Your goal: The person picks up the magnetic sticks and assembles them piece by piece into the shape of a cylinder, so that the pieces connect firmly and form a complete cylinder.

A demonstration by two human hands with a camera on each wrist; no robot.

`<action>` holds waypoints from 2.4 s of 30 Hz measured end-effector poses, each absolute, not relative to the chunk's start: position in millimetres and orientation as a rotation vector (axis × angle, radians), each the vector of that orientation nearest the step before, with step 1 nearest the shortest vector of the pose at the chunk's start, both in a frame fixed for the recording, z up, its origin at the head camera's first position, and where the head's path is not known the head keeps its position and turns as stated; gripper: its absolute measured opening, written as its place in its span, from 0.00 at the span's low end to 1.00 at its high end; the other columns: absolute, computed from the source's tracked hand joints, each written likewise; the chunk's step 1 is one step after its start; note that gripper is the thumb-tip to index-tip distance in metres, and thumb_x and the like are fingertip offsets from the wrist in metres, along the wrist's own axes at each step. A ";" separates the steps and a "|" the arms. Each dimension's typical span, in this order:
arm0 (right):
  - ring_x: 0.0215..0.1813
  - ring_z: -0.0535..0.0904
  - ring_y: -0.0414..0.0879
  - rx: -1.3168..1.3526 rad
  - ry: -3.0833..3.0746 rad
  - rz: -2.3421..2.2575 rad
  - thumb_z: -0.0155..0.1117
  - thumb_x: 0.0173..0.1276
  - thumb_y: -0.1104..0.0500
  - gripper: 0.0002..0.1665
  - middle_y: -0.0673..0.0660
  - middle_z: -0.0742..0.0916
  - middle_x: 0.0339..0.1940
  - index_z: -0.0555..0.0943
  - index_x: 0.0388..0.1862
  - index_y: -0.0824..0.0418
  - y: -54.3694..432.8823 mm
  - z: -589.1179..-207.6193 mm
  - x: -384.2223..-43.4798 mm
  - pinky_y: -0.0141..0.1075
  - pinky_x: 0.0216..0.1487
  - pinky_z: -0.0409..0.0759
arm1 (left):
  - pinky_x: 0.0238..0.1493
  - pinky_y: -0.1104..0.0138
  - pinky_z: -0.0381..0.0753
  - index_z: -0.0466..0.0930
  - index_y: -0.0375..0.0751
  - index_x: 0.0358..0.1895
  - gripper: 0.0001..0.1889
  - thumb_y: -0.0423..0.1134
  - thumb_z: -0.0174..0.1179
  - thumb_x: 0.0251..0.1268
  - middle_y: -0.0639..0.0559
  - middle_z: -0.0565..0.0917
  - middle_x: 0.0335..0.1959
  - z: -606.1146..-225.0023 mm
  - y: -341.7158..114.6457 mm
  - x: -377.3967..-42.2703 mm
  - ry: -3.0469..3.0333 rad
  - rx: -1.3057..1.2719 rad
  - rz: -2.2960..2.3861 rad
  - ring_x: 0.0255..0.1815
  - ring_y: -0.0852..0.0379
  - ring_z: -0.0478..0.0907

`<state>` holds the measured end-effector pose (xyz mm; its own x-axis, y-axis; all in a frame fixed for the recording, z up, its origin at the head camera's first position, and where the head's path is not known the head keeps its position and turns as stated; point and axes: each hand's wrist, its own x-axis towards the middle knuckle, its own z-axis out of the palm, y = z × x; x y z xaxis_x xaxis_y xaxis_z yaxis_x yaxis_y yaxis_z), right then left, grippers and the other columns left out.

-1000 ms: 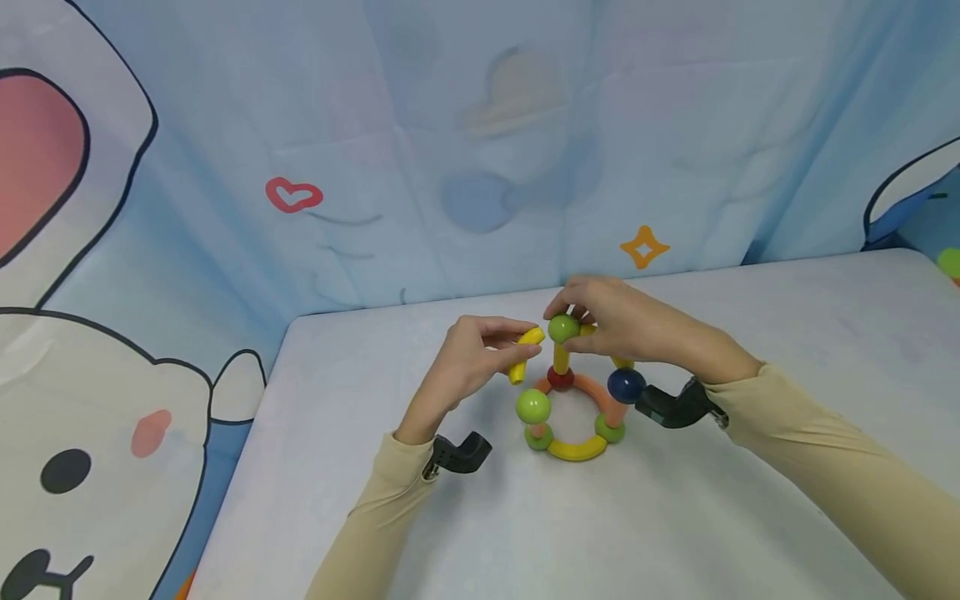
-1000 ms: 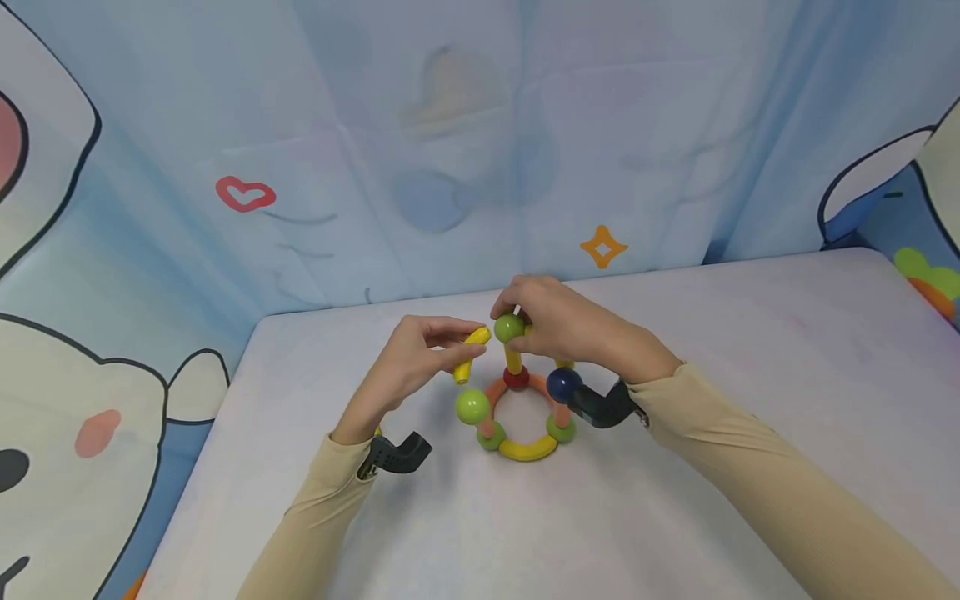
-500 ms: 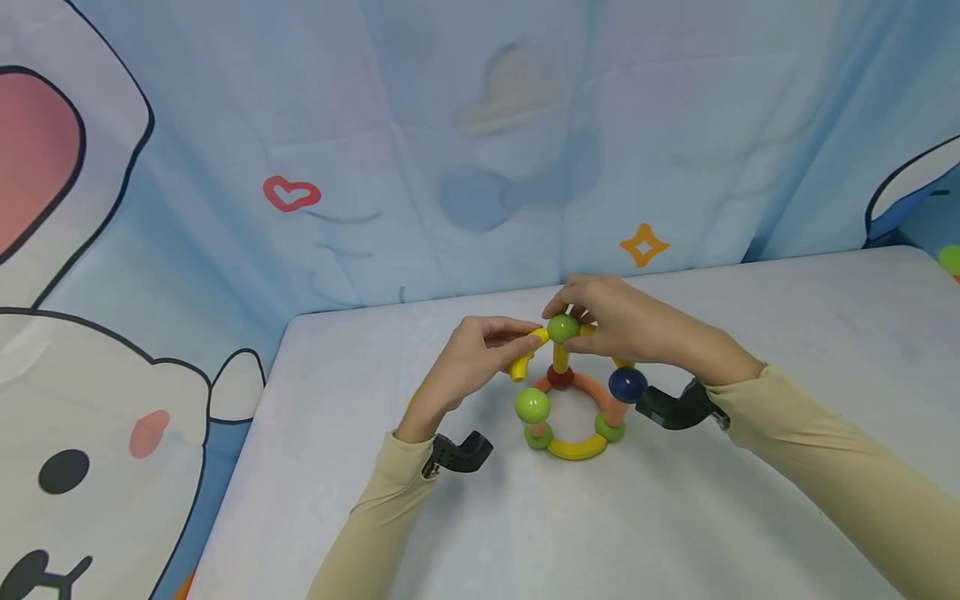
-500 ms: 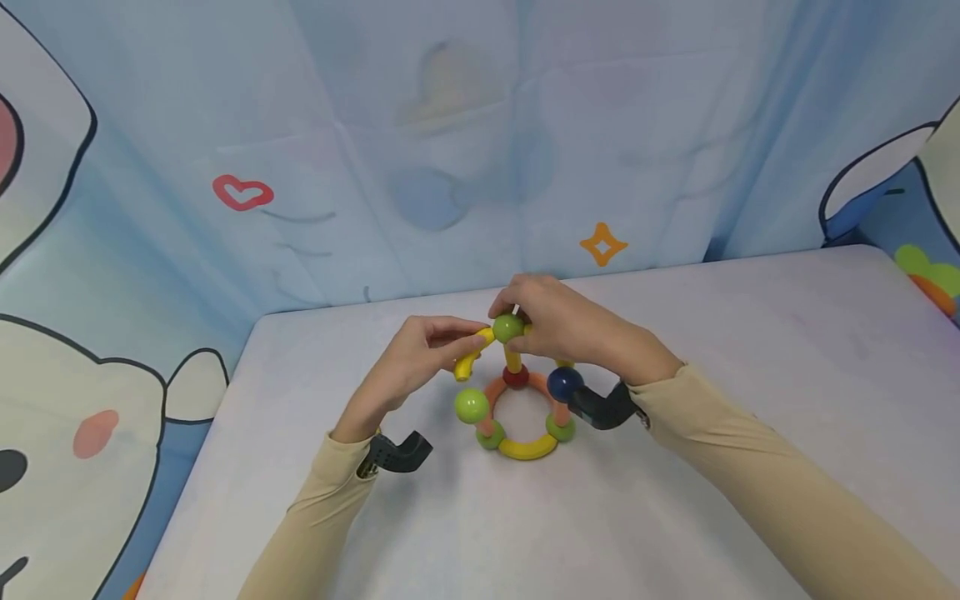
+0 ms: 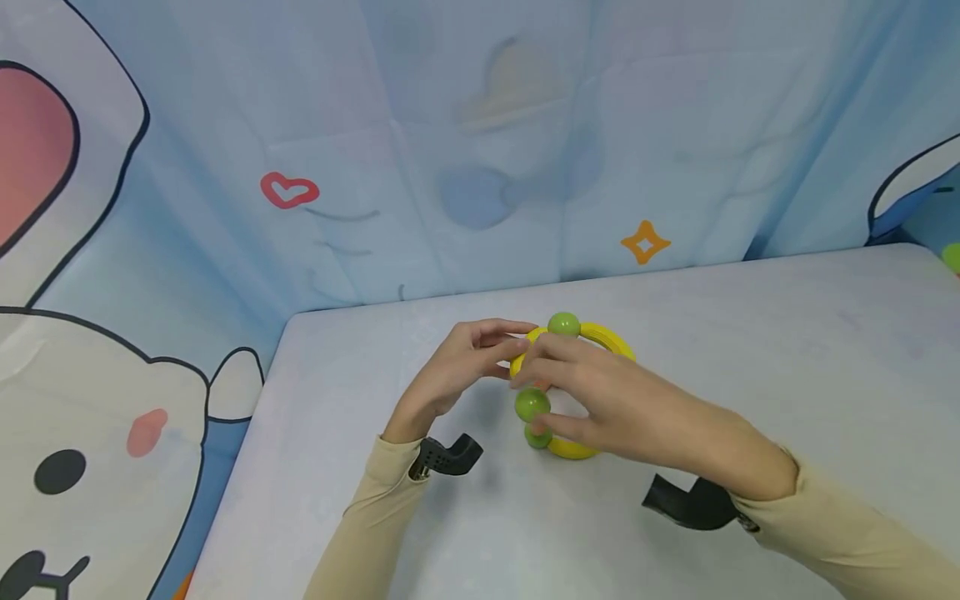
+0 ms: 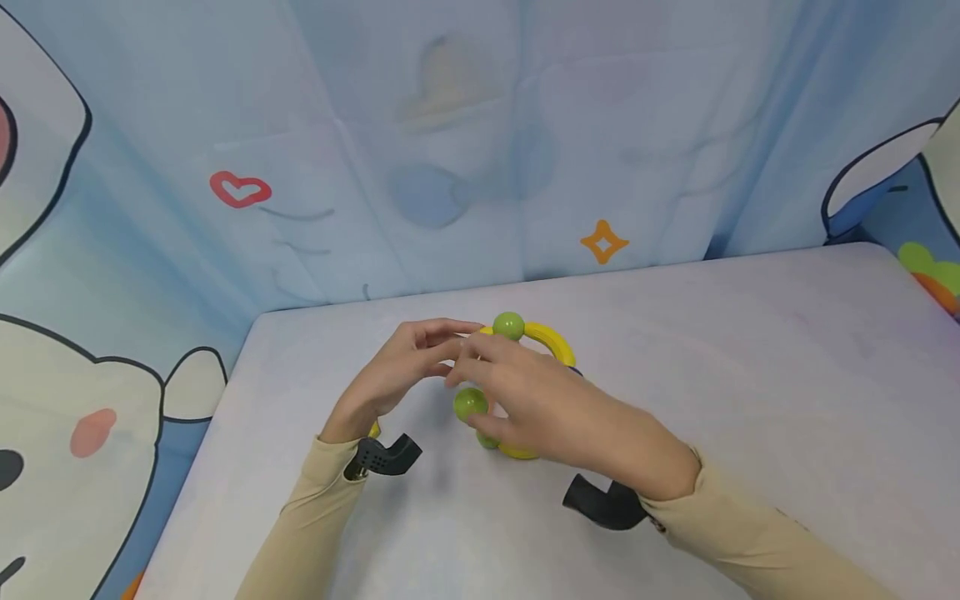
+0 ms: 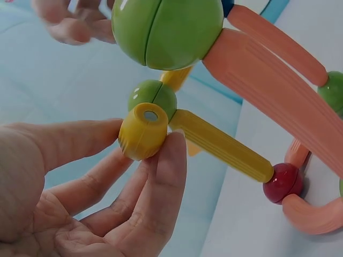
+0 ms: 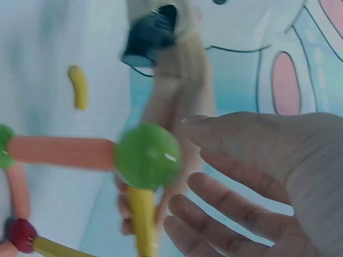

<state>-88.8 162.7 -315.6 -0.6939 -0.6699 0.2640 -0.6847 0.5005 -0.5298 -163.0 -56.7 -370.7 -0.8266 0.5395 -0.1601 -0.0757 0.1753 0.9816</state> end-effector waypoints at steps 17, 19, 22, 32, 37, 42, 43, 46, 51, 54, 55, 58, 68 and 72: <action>0.47 0.81 0.46 1.119 -2.570 0.990 0.84 0.56 0.64 0.21 0.52 0.82 0.50 0.87 0.49 0.61 152.7 -351.2 -80.2 0.34 0.46 0.84 | 0.55 0.58 0.86 0.80 0.35 0.68 0.20 0.37 0.61 0.78 0.40 0.85 0.59 -370.3 -55.3 -161.9 1.952 0.412 1.701 0.51 0.52 0.85; 0.46 0.81 0.45 1.108 -2.553 0.992 0.84 0.56 0.65 0.21 0.52 0.82 0.49 0.87 0.49 0.62 151.9 -352.1 -79.9 0.34 0.46 0.84 | 0.55 0.58 0.86 0.80 0.35 0.68 0.20 0.37 0.61 0.78 0.40 0.85 0.58 -370.1 -55.2 -161.9 1.948 0.416 1.701 0.51 0.52 0.85; 0.46 0.80 0.44 1.083 -2.529 0.987 0.85 0.55 0.66 0.22 0.52 0.81 0.48 0.86 0.48 0.64 150.6 -353.9 -80.2 0.33 0.45 0.84 | 0.56 0.58 0.86 0.80 0.35 0.68 0.20 0.37 0.61 0.78 0.39 0.86 0.58 -369.3 -55.0 -161.9 1.946 0.418 1.699 0.50 0.52 0.86; 0.46 0.81 0.43 1.010 -2.554 0.965 0.84 0.56 0.67 0.23 0.53 0.81 0.50 0.87 0.50 0.65 147.1 -357.5 -79.9 0.33 0.46 0.84 | 0.55 0.57 0.86 0.80 0.35 0.66 0.20 0.38 0.63 0.77 0.39 0.87 0.54 -367.0 -54.8 -161.0 1.949 0.397 1.697 0.47 0.53 0.87; 0.45 0.81 0.41 1.017 -2.513 1.024 0.82 0.59 0.67 0.22 0.51 0.80 0.50 0.86 0.52 0.62 150.5 -355.1 -79.1 0.33 0.46 0.84 | 0.55 0.56 0.86 0.80 0.34 0.66 0.20 0.37 0.62 0.77 0.39 0.87 0.55 -366.2 -54.4 -161.1 1.935 0.389 1.708 0.48 0.53 0.86; 0.45 0.80 0.40 0.976 -2.394 1.088 0.79 0.61 0.71 0.21 0.50 0.81 0.49 0.85 0.52 0.59 162.5 -341.3 -77.4 0.30 0.46 0.83 | 0.55 0.58 0.86 0.79 0.32 0.67 0.20 0.39 0.57 0.81 0.40 0.83 0.60 -367.0 -53.0 -162.0 1.933 0.403 1.705 0.53 0.50 0.84; 0.46 0.81 0.40 0.957 -2.372 1.090 0.79 0.60 0.72 0.22 0.50 0.81 0.49 0.85 0.52 0.59 166.5 -337.2 -76.9 0.29 0.47 0.83 | 0.55 0.58 0.86 0.78 0.32 0.67 0.20 0.40 0.56 0.82 0.40 0.82 0.61 -367.8 -52.7 -162.1 1.940 0.400 1.702 0.54 0.50 0.83; 0.47 0.79 0.40 0.860 -2.339 1.094 0.78 0.59 0.73 0.23 0.50 0.82 0.50 0.85 0.52 0.59 181.5 -325.8 -75.3 0.24 0.47 0.79 | 0.55 0.58 0.86 0.77 0.33 0.69 0.21 0.42 0.53 0.84 0.40 0.80 0.63 -371.7 -53.1 -160.4 1.977 0.373 1.697 0.57 0.47 0.81; 0.48 0.78 0.36 0.618 -2.332 1.145 0.71 0.63 0.77 0.20 0.53 0.85 0.49 0.84 0.52 0.65 216.2 -326.7 -76.8 0.18 0.49 0.75 | 0.57 0.55 0.86 0.76 0.34 0.70 0.21 0.42 0.45 0.87 0.38 0.80 0.62 -385.5 -58.8 -148.1 2.096 0.334 1.658 0.60 0.44 0.81; 0.45 0.77 0.33 0.473 -2.361 1.222 0.67 0.69 0.77 0.16 0.50 0.84 0.48 0.83 0.53 0.67 238.5 -346.9 -81.1 0.16 0.49 0.73 | 0.59 0.52 0.84 0.73 0.33 0.71 0.21 0.35 0.43 0.85 0.38 0.79 0.62 -397.8 -63.2 -136.6 2.169 0.350 1.590 0.60 0.42 0.82; 0.44 0.77 0.33 0.430 -2.379 1.258 0.65 0.71 0.76 0.14 0.48 0.83 0.48 0.83 0.53 0.67 244.8 -356.5 -82.6 0.15 0.48 0.74 | 0.60 0.51 0.83 0.72 0.33 0.72 0.21 0.33 0.44 0.83 0.38 0.79 0.63 -402.2 -64.4 -132.6 2.183 0.359 1.561 0.61 0.42 0.81; 0.40 0.79 0.36 0.347 -2.479 1.321 0.64 0.74 0.73 0.12 0.48 0.83 0.47 0.83 0.53 0.66 257.5 -389.4 -85.1 0.17 0.44 0.76 | 0.63 0.52 0.80 0.68 0.34 0.74 0.26 0.28 0.51 0.75 0.40 0.75 0.67 -415.3 -65.5 -122.5 2.211 0.407 1.464 0.64 0.44 0.78; 0.46 0.83 0.52 0.501 -2.787 1.404 0.70 0.65 0.74 0.16 0.56 0.85 0.45 0.84 0.49 0.62 244.7 -453.2 -86.1 0.33 0.41 0.84 | 0.58 0.67 0.81 0.73 0.35 0.63 0.28 0.35 0.76 0.62 0.45 0.69 0.61 -441.1 -44.8 -103.5 2.298 0.511 1.383 0.57 0.53 0.73; 0.46 0.83 0.46 0.505 -2.791 1.460 0.69 0.66 0.75 0.16 0.57 0.86 0.48 0.84 0.49 0.62 237.7 -455.9 -85.2 0.34 0.42 0.84 | 0.54 0.69 0.82 0.77 0.39 0.56 0.22 0.37 0.75 0.64 0.45 0.69 0.60 -445.2 -38.5 -97.6 2.388 0.426 1.391 0.52 0.55 0.77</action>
<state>-85.2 237.7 -455.9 -0.9487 -0.2993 0.1022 -0.2546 0.5312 -0.8081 -97.6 -38.5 -445.2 -0.8960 0.4209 -0.1419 0.0841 0.4745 0.8762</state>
